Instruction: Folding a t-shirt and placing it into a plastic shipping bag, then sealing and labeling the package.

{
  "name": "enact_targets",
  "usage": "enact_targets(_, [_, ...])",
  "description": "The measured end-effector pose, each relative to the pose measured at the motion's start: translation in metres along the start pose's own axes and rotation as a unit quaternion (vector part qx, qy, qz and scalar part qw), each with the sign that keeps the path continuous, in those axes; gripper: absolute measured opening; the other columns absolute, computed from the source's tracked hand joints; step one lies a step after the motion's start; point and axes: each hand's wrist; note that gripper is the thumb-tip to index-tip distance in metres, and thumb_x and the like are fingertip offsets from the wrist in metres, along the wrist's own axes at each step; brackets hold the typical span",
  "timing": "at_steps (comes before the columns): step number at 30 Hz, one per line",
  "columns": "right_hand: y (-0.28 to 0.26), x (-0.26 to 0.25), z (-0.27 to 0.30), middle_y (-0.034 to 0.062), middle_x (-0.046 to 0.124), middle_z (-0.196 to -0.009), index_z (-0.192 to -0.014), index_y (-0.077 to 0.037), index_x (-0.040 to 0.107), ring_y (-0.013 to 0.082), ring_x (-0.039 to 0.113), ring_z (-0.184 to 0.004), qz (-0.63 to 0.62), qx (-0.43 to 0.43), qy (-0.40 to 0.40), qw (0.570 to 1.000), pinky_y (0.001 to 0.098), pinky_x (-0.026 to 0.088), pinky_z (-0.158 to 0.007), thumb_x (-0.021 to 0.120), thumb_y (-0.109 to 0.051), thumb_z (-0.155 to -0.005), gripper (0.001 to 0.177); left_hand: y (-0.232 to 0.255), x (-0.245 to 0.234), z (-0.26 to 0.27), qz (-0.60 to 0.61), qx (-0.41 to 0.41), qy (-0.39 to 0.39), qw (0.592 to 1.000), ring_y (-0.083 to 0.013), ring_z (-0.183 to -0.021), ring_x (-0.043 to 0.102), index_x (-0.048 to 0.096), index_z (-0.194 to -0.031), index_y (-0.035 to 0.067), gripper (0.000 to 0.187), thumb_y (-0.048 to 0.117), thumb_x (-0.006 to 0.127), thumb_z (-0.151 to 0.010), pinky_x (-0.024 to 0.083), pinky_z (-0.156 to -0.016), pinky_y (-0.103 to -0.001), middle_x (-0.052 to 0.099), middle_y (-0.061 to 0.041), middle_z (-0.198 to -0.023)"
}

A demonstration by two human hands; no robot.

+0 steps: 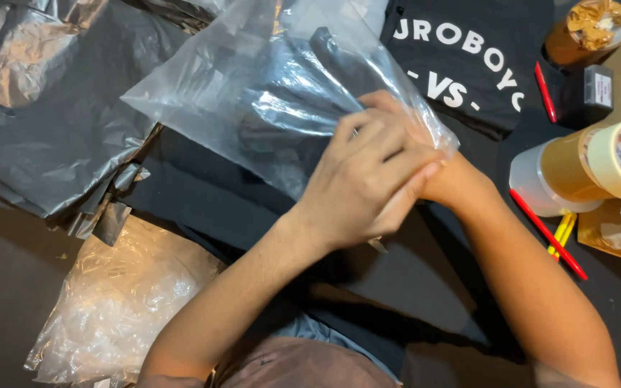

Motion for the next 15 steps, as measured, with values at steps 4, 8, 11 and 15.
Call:
enact_targets(4, [-0.007,-0.012,-0.014,0.0084,0.057,-0.13,-0.133,-0.007,0.056,0.0241,0.059,-0.116,-0.017,0.085,0.0,0.996,0.0381,0.044,-0.103,0.049,-0.01,-0.097,0.037,0.007,-0.002,0.001,0.034,-0.006,-0.01,0.999,-0.0273,-0.074,0.051,0.066,-0.105,0.009,0.007,0.012,0.06,-0.103,0.037,-0.081,-0.041,0.052,-0.005,-0.086])
enact_targets(8, [0.0,-0.014,0.015,0.016,0.053,-0.139,-0.118,0.0,0.065,0.0331,0.053,-0.122,0.1,0.025,0.031,0.994,0.0459,0.042,-0.105,0.052,-0.02,-0.096,0.032,0.011,-0.006,-0.003,-0.006,-0.005,-0.007,1.0,-0.0283,-0.077,0.053,0.067,-0.111,0.01,0.009,0.012,0.069,-0.102,0.04,-0.085,-0.042,0.054,-0.006,-0.088])
enact_targets(11, [-0.008,-0.028,0.037,0.0207,0.06,-0.128,-0.116,-0.001,0.065,0.0404,0.054,-0.131,0.229,-0.079,0.036,0.97,0.0529,0.042,-0.115,0.055,-0.021,-0.093,0.032,0.02,-0.009,-0.006,-0.018,-0.011,0.005,1.0,-0.0285,-0.081,0.056,0.07,-0.111,0.009,0.01,0.013,0.07,-0.102,0.042,-0.088,-0.042,0.057,-0.006,-0.09])
enact_targets(15, [-0.018,-0.033,0.051,0.0169,0.064,-0.122,-0.114,-0.005,0.064,0.0373,0.06,-0.124,0.191,-0.053,0.022,0.98,0.0505,0.046,-0.111,0.053,-0.018,-0.092,0.027,0.042,-0.011,-0.009,0.011,-0.029,0.006,0.999,-0.0276,-0.082,0.058,0.073,-0.112,0.007,0.012,0.014,0.072,-0.102,0.043,-0.09,-0.041,0.059,-0.007,-0.092])
Point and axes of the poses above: each hand's wrist, its own z-axis away from the middle knuckle, its own x-axis out of the palm, y = z × x
